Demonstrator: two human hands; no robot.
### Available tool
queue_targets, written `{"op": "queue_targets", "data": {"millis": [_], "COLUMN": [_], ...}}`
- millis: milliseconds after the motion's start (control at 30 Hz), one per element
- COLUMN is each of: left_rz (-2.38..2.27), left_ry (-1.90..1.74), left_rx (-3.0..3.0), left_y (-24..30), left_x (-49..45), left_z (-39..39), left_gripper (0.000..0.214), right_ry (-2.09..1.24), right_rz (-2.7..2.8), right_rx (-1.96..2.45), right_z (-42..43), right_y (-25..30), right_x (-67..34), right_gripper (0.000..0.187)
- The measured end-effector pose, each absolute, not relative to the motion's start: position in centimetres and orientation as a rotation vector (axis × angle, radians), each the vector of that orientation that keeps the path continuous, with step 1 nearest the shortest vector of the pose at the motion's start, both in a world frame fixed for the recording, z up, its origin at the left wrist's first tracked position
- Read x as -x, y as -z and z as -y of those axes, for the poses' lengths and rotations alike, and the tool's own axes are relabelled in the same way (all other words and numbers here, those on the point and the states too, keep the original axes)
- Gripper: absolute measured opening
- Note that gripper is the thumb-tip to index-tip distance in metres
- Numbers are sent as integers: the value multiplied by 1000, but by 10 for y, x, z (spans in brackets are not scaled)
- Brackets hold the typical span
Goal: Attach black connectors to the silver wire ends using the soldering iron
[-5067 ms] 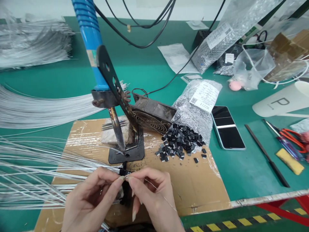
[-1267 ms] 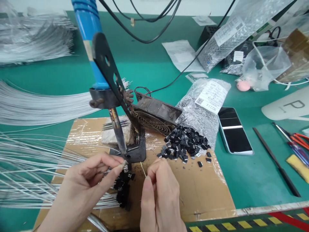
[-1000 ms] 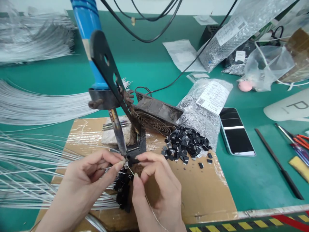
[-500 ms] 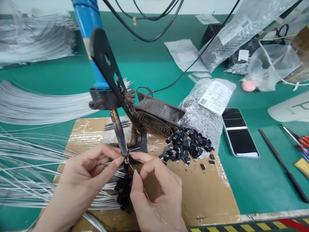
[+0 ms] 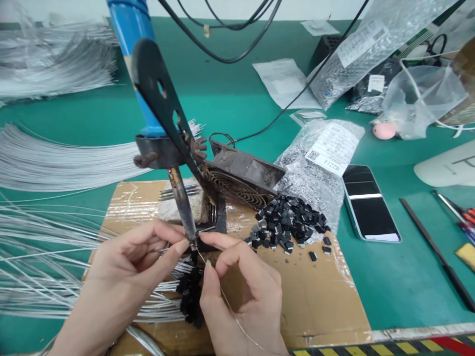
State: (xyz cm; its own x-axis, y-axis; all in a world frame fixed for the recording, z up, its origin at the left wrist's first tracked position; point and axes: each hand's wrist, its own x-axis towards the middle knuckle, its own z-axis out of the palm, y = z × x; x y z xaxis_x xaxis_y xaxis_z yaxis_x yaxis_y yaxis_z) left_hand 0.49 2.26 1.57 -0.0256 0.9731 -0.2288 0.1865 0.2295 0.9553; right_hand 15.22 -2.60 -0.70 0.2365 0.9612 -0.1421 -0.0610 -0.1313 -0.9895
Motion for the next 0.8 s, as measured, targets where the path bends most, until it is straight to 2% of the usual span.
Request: {"op": "queue_targets", "data": {"millis": [800], "left_rz": [-1410], "left_ry": [-973], "left_rx": [-1167], "left_y": [-14], "left_x": [-5], "left_z": [-21], "left_gripper": [13], "right_ry": [-1125], "right_rz": [991], "right_rx": [1351], "right_z": [26], "right_y": [9], "right_x": [-155], "right_gripper": [23]}}
